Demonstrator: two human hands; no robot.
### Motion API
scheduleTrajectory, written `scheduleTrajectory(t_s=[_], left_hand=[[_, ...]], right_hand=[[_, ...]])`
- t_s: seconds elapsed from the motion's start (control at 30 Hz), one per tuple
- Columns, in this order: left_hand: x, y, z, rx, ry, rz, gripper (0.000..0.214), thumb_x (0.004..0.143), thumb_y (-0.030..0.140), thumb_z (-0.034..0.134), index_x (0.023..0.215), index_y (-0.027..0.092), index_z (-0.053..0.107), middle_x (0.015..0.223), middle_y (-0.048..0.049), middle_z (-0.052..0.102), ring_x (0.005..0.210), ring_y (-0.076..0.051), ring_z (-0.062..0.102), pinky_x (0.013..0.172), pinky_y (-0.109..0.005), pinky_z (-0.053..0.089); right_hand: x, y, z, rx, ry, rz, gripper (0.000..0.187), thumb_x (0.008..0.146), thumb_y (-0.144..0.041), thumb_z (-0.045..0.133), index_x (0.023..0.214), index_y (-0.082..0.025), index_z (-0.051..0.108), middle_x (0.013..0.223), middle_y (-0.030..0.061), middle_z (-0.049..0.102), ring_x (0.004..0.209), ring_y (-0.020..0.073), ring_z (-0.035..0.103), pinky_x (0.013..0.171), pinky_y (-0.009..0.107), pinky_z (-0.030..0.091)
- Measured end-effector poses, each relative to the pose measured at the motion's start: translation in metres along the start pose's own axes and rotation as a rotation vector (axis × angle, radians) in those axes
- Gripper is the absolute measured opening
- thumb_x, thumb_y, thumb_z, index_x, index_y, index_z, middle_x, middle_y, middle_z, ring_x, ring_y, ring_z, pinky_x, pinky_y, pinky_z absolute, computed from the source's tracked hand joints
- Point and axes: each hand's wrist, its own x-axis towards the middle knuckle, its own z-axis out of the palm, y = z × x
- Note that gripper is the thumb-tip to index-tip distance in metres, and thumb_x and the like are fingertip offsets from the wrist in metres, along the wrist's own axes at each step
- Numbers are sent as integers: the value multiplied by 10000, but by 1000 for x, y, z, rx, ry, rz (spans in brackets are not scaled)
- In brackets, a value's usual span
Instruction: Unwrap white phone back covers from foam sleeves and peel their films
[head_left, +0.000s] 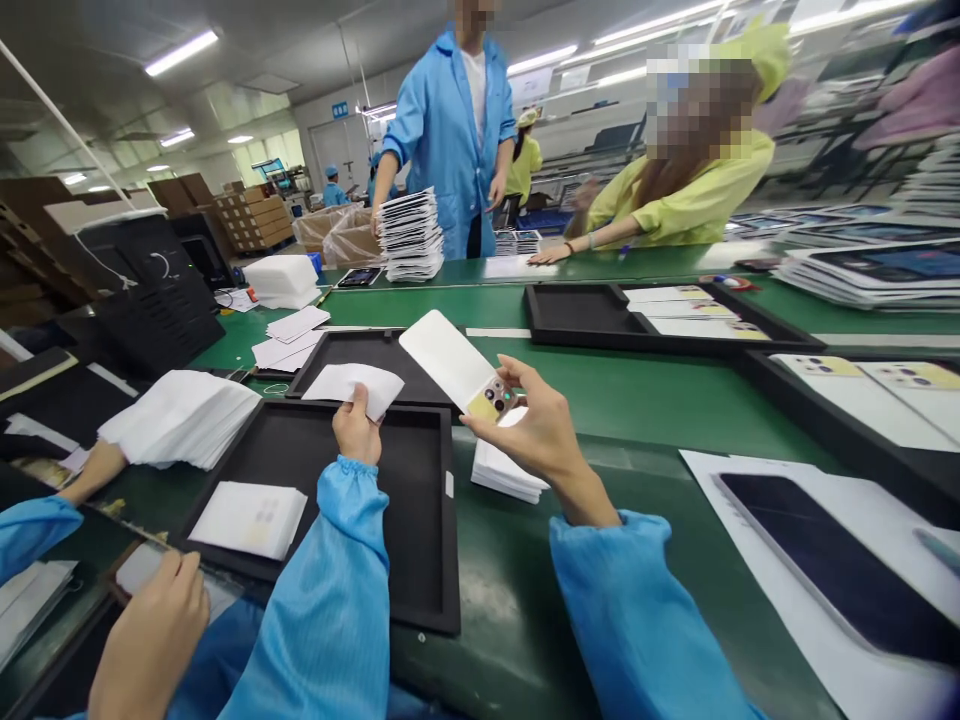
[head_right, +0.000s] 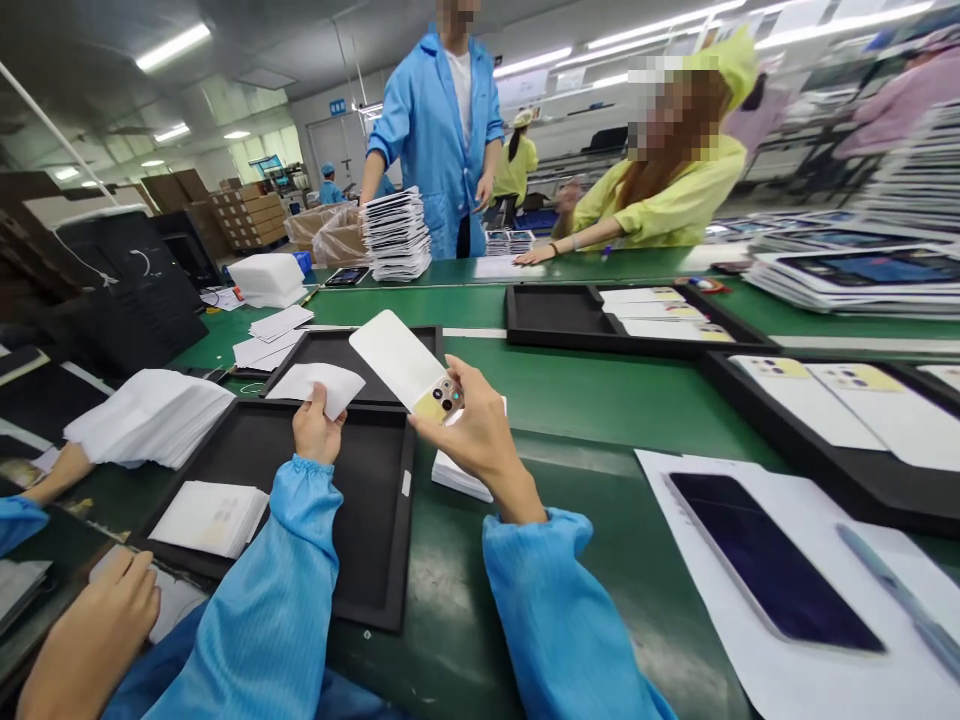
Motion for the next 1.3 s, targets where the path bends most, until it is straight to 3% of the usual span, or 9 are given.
scheduleTrajectory(t_s=[0.2, 0.43, 0.63, 0.77, 0.9, 1.1, 1.3], left_hand=[[12, 11, -9, -174, 114, 2, 198, 819, 347, 695, 853, 174, 606, 757, 7, 642, 632, -70, 598, 517, -173, 406], [15, 10, -13, -220, 48, -52, 220, 840, 409, 663, 860, 196, 610, 810, 0, 646, 663, -72, 588, 584, -194, 441], [5, 14, -7, -274, -44, -87, 79, 833, 243, 676, 865, 182, 636, 813, -10, 671, 723, -108, 625, 626, -228, 460], [-1, 14, -4, -231, -157, -86, 170, 731, 76, 724, 851, 171, 649, 823, 1, 685, 731, -111, 637, 627, -226, 458], [-1, 12, -4, -229, -145, -133, 80, 782, 160, 713, 797, 153, 634, 725, 1, 661, 627, -97, 607, 589, -227, 453], [2, 12, -6, -234, -61, -114, 175, 892, 271, 607, 754, 165, 616, 711, -2, 638, 608, -78, 582, 577, -215, 456], [6, 9, -9, -168, -63, -45, 203, 922, 258, 540, 736, 218, 610, 719, 7, 646, 618, -86, 590, 565, -199, 478]], right_hand=[[-7, -1, 18, -130, -141, -31, 772, 629, -423, 718, 1312, -140, 495, 1149, 160, 620, 989, 334, 613, 837, 476, 515], [-11, -8, 27, -218, -222, -6, 764, 625, -389, 689, 1309, -109, 495, 1115, 182, 630, 955, 350, 621, 794, 475, 521], [-13, -11, 30, -230, -210, -31, 747, 632, -390, 677, 1301, -110, 497, 1086, 169, 631, 934, 333, 623, 784, 453, 522], [-13, -12, 29, -220, -235, -18, 761, 635, -382, 667, 1308, -76, 482, 1096, 180, 619, 949, 327, 621, 785, 440, 528], [-12, -13, 28, -238, -234, -29, 748, 648, -388, 656, 1308, -84, 479, 1099, 181, 620, 942, 331, 624, 777, 448, 531], [-11, -13, 25, -250, -149, -90, 729, 658, -387, 647, 1301, -89, 479, 1131, 189, 618, 965, 342, 622, 772, 454, 537], [-13, -12, 26, -273, -85, -182, 709, 678, -379, 648, 1307, -107, 468, 1165, 190, 613, 1014, 344, 618, 794, 458, 546]])
